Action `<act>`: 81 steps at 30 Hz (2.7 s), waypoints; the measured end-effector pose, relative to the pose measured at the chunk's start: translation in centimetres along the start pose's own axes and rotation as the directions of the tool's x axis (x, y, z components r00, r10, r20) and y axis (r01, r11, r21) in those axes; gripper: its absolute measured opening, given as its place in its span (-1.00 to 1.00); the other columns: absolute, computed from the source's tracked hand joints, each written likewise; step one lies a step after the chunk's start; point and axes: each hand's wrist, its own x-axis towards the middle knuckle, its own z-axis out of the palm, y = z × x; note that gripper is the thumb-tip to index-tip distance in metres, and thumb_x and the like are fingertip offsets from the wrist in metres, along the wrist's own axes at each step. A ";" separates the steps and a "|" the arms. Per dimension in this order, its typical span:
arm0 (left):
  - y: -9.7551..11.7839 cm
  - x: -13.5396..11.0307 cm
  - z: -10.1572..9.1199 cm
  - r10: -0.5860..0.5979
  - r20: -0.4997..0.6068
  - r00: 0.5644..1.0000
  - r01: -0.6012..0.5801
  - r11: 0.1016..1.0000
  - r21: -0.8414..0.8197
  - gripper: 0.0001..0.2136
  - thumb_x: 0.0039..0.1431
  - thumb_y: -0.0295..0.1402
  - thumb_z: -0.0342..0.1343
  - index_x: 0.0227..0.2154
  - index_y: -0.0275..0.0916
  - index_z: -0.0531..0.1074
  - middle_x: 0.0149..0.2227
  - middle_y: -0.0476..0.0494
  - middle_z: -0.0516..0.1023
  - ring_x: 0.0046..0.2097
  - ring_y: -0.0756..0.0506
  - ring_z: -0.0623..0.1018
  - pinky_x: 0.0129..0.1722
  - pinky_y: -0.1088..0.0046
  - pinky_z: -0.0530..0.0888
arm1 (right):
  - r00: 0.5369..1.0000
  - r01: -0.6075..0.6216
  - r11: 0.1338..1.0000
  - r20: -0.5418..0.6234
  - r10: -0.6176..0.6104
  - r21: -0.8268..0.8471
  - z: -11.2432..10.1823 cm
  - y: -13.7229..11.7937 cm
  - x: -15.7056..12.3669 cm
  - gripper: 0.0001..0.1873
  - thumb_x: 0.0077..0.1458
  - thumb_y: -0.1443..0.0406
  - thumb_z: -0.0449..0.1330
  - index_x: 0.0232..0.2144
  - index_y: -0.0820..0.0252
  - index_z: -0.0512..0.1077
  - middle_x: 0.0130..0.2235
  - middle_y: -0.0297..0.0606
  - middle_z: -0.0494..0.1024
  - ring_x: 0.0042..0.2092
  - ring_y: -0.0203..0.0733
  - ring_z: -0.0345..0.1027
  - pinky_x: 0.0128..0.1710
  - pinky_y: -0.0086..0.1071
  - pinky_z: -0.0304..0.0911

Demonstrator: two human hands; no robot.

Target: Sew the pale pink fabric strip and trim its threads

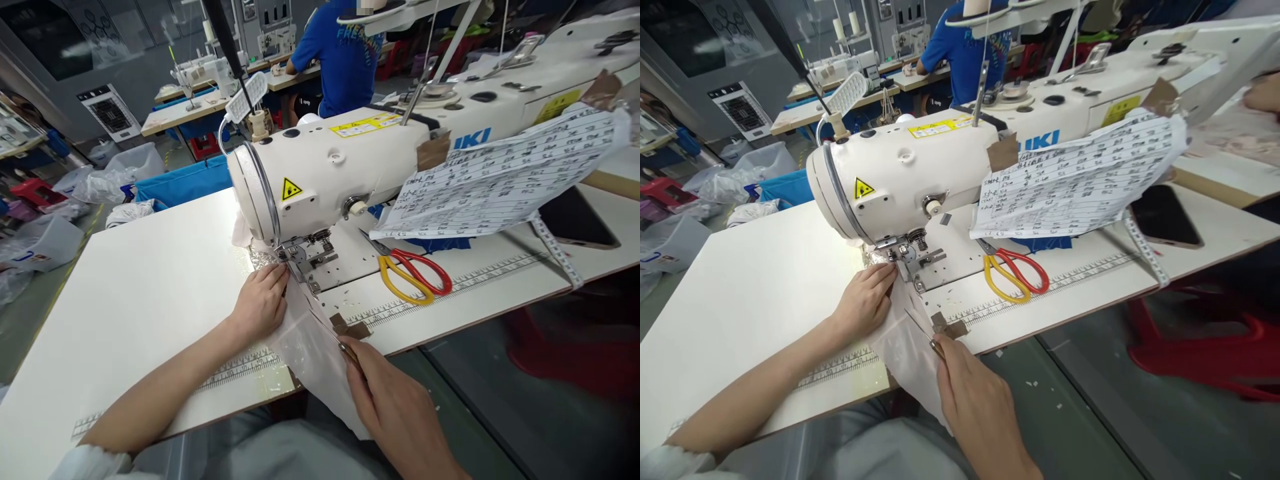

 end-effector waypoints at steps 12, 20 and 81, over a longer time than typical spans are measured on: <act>0.8 -0.2 -0.5 -0.007 0.032 0.999 0.006 1.000 0.028 -0.58 0.24 -0.41 -0.12 0.13 -0.45 0.29 0.13 -0.43 0.37 0.18 -0.32 0.33 0.12 0.04 0.37 | 0.999 -0.004 0.998 0.053 0.007 -0.057 0.0 -0.1 1.2 -0.73 0.30 0.42 -0.11 -0.12 0.25 0.38 -0.28 -0.22 0.64 -0.37 -0.28 0.53 -0.49 -0.48 0.28; 1.3 -0.7 -0.2 0.008 0.058 0.998 -0.010 1.000 0.027 -0.53 0.25 -0.38 -0.13 0.18 -0.52 0.21 0.21 -0.50 0.27 0.26 -0.37 0.24 0.20 0.00 0.27 | 0.999 0.015 0.995 0.045 -0.011 -0.094 0.3 -0.3 2.0 -0.72 0.30 0.43 -0.11 -0.12 0.26 0.38 -0.29 -0.21 0.62 -0.39 -0.25 0.52 -0.50 -0.45 0.25; 1.9 -0.6 -0.9 0.009 0.086 0.996 -0.021 0.991 0.134 -0.56 0.35 -0.28 -0.19 0.13 -0.47 0.31 0.18 -0.37 0.36 0.22 -0.28 0.29 0.18 0.11 0.24 | 0.993 -0.121 0.987 0.027 0.118 0.108 1.0 1.0 3.4 -0.73 0.30 0.31 -0.08 -0.17 0.23 0.40 -0.45 -0.31 0.60 -0.53 -0.23 0.45 -0.59 -0.44 0.23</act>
